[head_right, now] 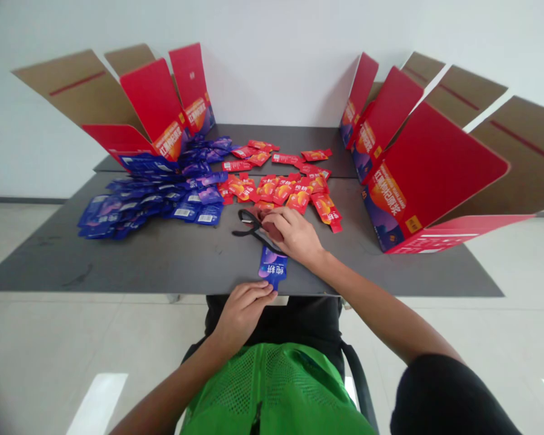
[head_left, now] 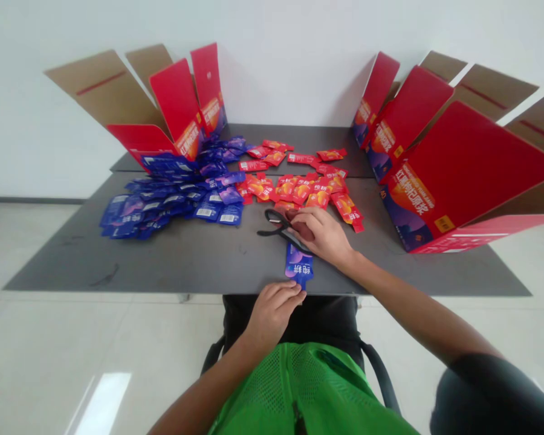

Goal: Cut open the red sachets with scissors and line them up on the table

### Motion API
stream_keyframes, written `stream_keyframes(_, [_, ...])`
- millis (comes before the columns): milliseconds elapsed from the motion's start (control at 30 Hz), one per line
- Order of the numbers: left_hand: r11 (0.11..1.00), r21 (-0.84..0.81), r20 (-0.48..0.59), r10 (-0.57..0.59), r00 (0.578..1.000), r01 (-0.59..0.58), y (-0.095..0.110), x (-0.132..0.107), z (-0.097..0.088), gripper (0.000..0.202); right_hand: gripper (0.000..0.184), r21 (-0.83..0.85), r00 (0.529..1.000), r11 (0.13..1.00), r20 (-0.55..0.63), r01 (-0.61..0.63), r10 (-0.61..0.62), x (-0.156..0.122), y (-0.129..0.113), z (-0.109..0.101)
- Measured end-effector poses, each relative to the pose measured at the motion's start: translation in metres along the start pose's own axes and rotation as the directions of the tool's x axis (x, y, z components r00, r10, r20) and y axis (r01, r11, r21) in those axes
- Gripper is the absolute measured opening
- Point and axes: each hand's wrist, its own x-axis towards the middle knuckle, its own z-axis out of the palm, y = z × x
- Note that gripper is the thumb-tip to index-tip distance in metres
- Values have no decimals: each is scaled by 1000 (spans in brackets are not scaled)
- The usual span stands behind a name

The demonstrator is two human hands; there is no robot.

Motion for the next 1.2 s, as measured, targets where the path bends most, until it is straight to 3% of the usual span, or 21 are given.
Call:
stream_keyframes(100, [1000, -11, 3, -20, 1000, 20, 0, 0, 0, 20, 19, 114, 994, 992, 99, 45, -56, -22, -33, -2])
stream_keyframes(167, [999, -16, 13, -30, 999, 31, 0, -1, 0, 20, 18, 159, 977, 985, 187, 72, -102, -32, -39, 3])
stream_keyframes(300, [999, -17, 17, -28, 999, 28, -1, 0, 2, 20, 17, 80, 986, 997, 163, 24, -37, -18, -6, 18])
stream_keyframes(367, [1000, -16, 9, -25, 1000, 26, -1, 0, 2, 20, 16, -14, 990, 1000, 138, -3, 5, -2, 12, 17])
stream_keyframes(433, [1000, -16, -9, -21, 1000, 21, -1, 0, 2, 20, 16, -47, 995, 999, 97, -13, 18, 7, 14, 11])
stream_keyframes(533, [1000, -20, -14, -24, 1000, 24, 0, 1, 2, 20, 16, 52, 999, 999, 54, 5, -7, -1, -12, 1])
stream_keyframes(667, [998, -8, 23, -60, 998, 60, 1, 0, 1, 19, 19, 156, 975, 986, 200, 62, -93, -32, -45, 4])
stream_keyframes(767, [998, -20, 10, -62, 998, 62, 0, -1, 2, 19, 19, 142, 979, 990, 198, 23, -51, -34, -32, 17])
stream_keyframes(867, [998, -33, -3, -51, 999, 51, 0, -1, 4, 19, 19, 58, 991, 998, 132, 7, -15, -12, 0, 27])
stream_keyframes(1000, [998, -28, -16, -57, 998, 57, 0, -2, 5, 19, 17, -43, 994, 998, 105, 39, -34, 15, 20, 21])
stream_keyframes(1133, [997, -47, -25, -56, 998, 55, 1, -1, 4, 20, 17, 40, 1000, 999, 15, -8, 8, 3, -10, 6])
stream_keyframes(1200, [997, -41, -14, -66, 998, 66, 2, 0, 2, 20, 17, 111, 998, 994, 65, 9, -16, -15, -32, 3])
